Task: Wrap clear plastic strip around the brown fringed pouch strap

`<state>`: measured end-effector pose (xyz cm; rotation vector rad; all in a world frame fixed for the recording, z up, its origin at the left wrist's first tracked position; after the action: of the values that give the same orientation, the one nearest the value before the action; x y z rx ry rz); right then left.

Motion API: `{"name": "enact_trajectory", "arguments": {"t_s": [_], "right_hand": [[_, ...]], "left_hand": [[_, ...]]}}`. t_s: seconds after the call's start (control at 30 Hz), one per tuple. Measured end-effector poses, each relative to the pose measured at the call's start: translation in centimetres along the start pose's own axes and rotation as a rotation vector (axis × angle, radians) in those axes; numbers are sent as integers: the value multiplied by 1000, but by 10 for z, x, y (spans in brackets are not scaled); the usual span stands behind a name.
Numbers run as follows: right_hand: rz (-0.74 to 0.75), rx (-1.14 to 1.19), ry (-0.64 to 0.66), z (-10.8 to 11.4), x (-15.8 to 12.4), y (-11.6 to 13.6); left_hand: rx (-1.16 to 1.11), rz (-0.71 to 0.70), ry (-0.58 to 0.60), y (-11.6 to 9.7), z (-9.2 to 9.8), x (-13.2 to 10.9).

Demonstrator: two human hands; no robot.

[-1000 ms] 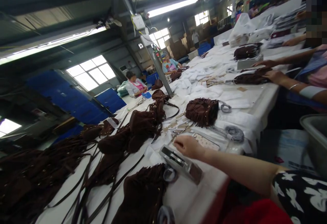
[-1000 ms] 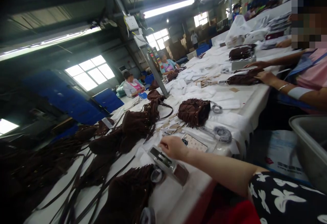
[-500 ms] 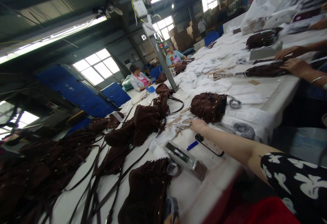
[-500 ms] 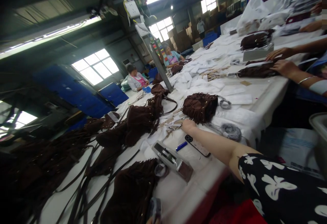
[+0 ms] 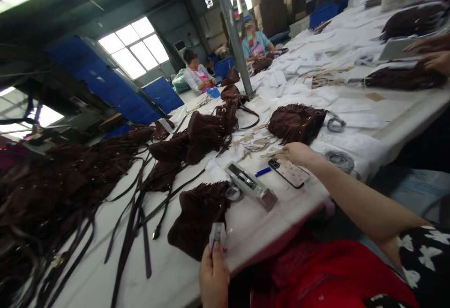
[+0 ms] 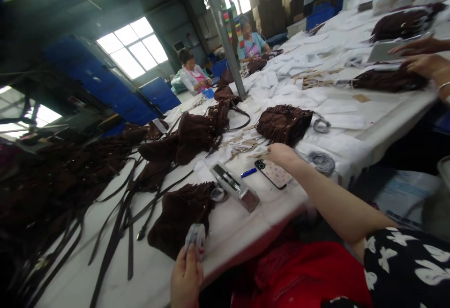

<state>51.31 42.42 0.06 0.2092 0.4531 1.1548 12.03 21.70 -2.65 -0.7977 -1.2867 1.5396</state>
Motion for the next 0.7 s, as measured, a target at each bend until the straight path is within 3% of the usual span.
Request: {"name": "enact_trajectory", "arguments": {"t_s": [0.13, 0.27, 0.43, 0.57, 0.7], "right_hand": [[-10, 68, 2, 1, -10, -17], [-44, 158, -15, 11, -5, -10], [-37, 217, 160, 19, -11, 5], [85, 550, 269, 12, -49, 22], [268, 889, 592, -15, -118, 51]], "left_hand": [[-93, 52, -41, -15, -7, 1], [-117, 70, -29, -13, -8, 1], [-120, 99, -22, -3, -3, 2], [-135, 118, -27, -5, -2, 6], [-203, 128, -71, -25, -3, 2]]}}
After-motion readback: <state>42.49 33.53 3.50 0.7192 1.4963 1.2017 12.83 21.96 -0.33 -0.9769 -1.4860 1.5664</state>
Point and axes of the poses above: each hand's wrist, its own x-axis towards the middle knuckle, its own z-axis out of the back of the hand, y = z × x, the point moved 4 cm from there along x, towards the middle knuckle, and after that the axes turned 14 degrees about -z, right-handed, at the moved point
